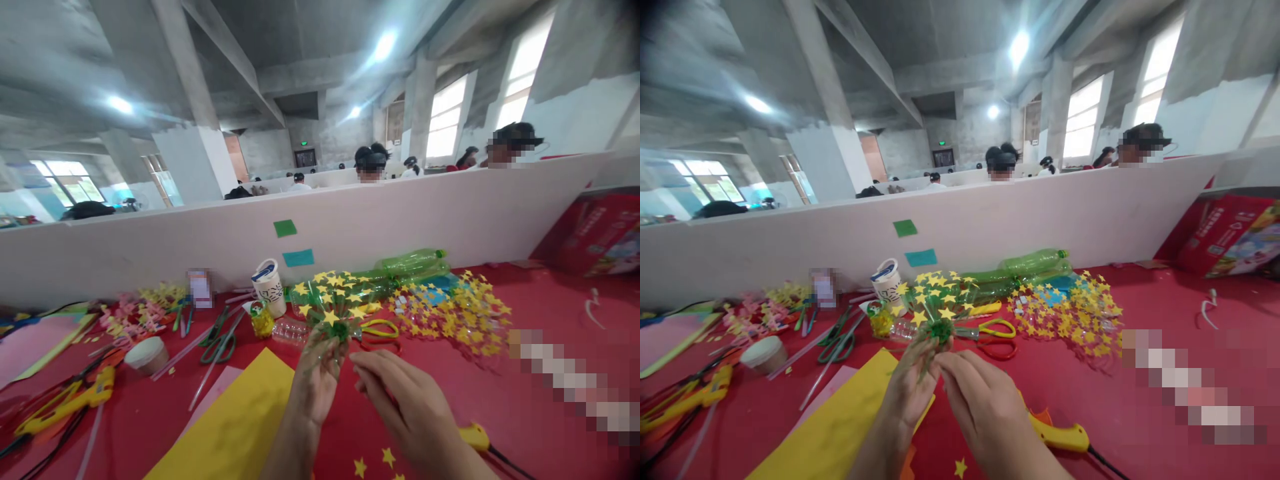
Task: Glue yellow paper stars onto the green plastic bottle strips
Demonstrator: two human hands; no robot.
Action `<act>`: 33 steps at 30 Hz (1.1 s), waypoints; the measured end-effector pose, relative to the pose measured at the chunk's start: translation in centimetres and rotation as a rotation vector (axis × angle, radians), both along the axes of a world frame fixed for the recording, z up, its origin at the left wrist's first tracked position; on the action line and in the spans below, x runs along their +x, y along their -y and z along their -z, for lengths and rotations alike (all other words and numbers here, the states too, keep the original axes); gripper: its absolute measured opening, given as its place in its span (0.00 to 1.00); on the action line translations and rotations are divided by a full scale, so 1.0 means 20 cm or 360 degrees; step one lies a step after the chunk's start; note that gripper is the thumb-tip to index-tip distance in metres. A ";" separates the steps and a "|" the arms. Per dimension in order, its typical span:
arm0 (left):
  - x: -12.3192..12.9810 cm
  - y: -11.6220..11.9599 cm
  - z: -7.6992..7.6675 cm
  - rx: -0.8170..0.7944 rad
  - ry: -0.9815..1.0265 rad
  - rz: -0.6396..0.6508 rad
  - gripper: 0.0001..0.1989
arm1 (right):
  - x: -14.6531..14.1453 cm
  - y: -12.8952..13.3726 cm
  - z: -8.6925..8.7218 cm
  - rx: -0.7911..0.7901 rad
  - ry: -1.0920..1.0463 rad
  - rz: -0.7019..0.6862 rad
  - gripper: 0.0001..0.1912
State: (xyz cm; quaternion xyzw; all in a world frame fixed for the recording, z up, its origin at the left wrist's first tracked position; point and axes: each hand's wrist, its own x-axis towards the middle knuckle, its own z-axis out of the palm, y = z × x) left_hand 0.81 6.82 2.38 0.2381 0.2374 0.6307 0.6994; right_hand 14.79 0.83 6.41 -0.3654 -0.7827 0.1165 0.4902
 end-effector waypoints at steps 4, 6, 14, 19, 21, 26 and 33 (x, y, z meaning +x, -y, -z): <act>0.00 0.00 0.00 0.0029 -0.0048 -0.0010 0.04 | 0.01 -0.02 -0.02 -0.0019 -0.0130 -0.0021 0.11; 0.01 -0.01 0.01 0.0042 -0.0065 -0.0018 0.04 | 0.01 -0.02 -0.05 -0.0051 -0.0194 -0.0053 0.10; 0.01 0.00 0.03 -0.0030 -0.0018 -0.0009 0.09 | -0.02 -0.02 -0.05 -0.0173 -0.0427 0.0103 0.08; 0.03 0.00 0.03 0.0004 -0.0054 0.0008 0.11 | -0.01 -0.03 -0.01 -0.0038 -0.0306 0.0151 0.09; 0.04 0.00 0.03 -0.0030 -0.0067 -0.0010 0.11 | 0.00 -0.04 0.00 0.0004 -0.0291 0.0178 0.09; 0.04 0.01 0.04 -0.0118 -0.0098 -0.0044 0.13 | 0.01 -0.04 -0.01 0.0062 -0.0255 0.0185 0.09; 0.03 0.01 0.04 -0.0147 -0.0161 -0.0074 0.15 | 0.02 -0.03 -0.04 0.0031 -0.0172 0.0093 0.06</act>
